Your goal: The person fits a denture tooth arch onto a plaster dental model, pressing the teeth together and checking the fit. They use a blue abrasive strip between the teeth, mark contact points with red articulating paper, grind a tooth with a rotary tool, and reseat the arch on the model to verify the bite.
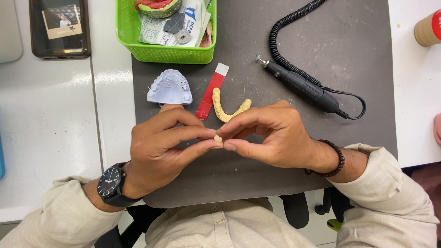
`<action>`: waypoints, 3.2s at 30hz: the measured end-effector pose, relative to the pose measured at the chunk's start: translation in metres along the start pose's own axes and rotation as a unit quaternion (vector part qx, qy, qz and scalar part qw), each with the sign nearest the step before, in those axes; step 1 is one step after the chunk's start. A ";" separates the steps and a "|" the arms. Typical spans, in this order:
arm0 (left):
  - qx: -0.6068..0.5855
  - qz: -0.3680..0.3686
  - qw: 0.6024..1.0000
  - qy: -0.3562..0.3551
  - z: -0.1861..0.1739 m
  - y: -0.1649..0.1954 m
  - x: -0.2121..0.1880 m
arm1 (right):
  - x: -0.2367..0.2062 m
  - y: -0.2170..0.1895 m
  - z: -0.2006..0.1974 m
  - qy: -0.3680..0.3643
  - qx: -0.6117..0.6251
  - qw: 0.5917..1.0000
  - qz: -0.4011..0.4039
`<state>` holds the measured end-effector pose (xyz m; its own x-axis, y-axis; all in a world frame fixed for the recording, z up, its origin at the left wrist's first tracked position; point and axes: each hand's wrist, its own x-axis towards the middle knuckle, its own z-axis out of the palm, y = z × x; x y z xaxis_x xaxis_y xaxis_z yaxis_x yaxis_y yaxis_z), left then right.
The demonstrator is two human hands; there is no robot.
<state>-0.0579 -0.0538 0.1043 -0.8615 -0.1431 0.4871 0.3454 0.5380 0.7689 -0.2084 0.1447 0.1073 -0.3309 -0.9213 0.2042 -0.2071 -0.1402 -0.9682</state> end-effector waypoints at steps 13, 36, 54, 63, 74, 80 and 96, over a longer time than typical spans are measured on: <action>0.038 0.039 0.998 -0.020 -0.002 -0.005 -0.001 | 0.003 0.000 -0.001 0.012 -0.054 0.998 -0.023; 0.071 0.060 0.995 -0.043 -0.002 -0.007 -0.002 | 0.002 0.004 0.003 0.026 -0.045 0.998 -0.026; 0.256 0.144 0.940 -0.171 0.018 -0.015 0.019 | 0.019 -0.014 -0.052 -0.007 -0.329 0.944 -0.031; 0.200 0.131 0.949 -0.206 0.009 -0.031 0.024 | 0.017 0.002 -0.044 -0.094 -0.265 0.958 -0.050; 0.186 0.121 0.956 -0.192 0.010 -0.034 0.017 | 0.018 0.010 -0.037 -0.131 -0.236 0.963 -0.019; 0.184 0.118 0.956 -0.196 0.009 -0.037 0.016 | 0.019 0.010 -0.036 -0.129 -0.229 0.964 -0.028; 0.183 0.111 0.955 -0.207 0.010 -0.038 0.017 | 0.020 0.006 -0.030 -0.097 -0.259 0.960 -0.039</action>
<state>-0.0893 -0.0685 0.0793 -0.8815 0.3079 0.3580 0.4489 0.7817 0.4331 -0.2442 0.1368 0.1095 -0.1294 -0.9726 0.1932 -0.6711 -0.0575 -0.7391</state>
